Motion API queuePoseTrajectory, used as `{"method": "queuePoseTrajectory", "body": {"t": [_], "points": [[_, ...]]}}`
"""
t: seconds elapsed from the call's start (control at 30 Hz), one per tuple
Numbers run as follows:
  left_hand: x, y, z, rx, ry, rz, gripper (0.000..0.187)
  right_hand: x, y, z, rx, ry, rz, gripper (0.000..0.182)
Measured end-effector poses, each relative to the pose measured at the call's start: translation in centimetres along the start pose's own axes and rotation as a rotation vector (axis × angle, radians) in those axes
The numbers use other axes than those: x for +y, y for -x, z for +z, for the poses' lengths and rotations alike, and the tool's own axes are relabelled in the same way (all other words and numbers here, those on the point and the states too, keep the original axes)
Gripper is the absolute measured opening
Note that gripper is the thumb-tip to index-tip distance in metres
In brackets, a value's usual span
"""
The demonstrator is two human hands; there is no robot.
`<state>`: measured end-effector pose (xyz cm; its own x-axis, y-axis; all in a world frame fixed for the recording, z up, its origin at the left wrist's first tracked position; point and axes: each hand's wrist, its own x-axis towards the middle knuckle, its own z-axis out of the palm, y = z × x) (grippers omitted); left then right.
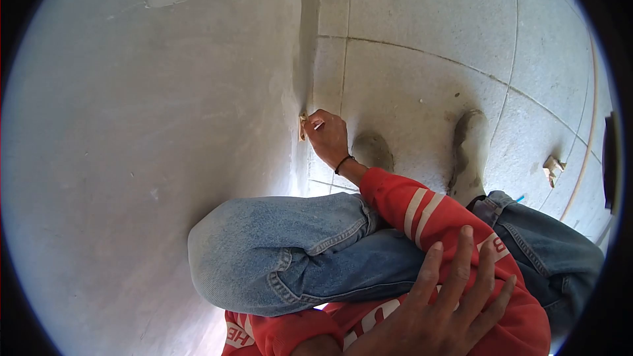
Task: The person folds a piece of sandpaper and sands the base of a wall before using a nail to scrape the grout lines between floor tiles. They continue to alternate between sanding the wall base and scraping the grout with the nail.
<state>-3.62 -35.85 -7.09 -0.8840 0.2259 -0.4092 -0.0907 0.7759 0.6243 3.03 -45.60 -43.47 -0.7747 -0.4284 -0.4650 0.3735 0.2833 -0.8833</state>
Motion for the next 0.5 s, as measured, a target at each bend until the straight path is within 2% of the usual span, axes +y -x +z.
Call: {"method": "queuePoseTrajectory", "body": {"t": [0.03, 0.07, 0.13, 0.17, 0.23, 0.3, 0.33, 0.37, 0.4, 0.43, 0.5], "points": [[0.0, -0.2, -0.8, -0.054, 0.002, -0.002, 0.044, 0.0, 0.0, -0.1, -0.026, -0.038, 0.05, 0.032], [0.1, -0.4, -1.3, -0.107, 0.006, -0.01, 0.045, -0.9, -0.9, 0.0, 0.063, 0.012, -0.051, 0.02], [0.3, -0.4, -1.4, -0.174, 0.026, -0.039, 0.046, -1.9, -1.6, 0.3, 0.079, -0.07, -0.043, 0.02], [0.5, -0.1, -1.4, -0.173, 0.065, -0.059, 0.046, -2.3, -1.7, 0.3, 0.121, -0.151, -0.054, 0.02], [0.6, 0.0, -1.5, -0.138, 0.086, -0.062, 0.046, -1.1, -1.3, 0.0, 0.044, -0.035, -0.06, 0.02], [0.3, -0.3, -1.6, -0.12, -0.012, 0.025, 0.045, -0.6, -1.2, 0.0, 0.004, -0.079, -0.006, 0.017], [0.2, -0.4, -1.4, -0.118, -0.012, 0.02, 0.045, -1.7, -1.8, -0.1, 0.057, 0.001, -0.081, 0.016], [0.2, -0.4, -1.1, -0.134, 0.019, -0.028, 0.045, -2.2, -2.3, -0.1, 0.043, -0.002, -0.069, 0.016], [0.3, -0.2, -1.0, -0.158, 0.053, -0.076, 0.045, -2.8, -2.8, -0.1, 0.071, -0.088, -0.084, 0.015], [0.4, 0.0, -1.0, -0.164, 0.056, -0.078, 0.045, -3.0, -3.1, -0.1, 0.111, -0.171, -0.113, 0.015], [0.5, 0.2, -1.2, -0.126, -0.006, -0.006, 0.046, -1.8, -2.6, -0.3, 0.114, -0.043, -0.157, 0.014]]}}
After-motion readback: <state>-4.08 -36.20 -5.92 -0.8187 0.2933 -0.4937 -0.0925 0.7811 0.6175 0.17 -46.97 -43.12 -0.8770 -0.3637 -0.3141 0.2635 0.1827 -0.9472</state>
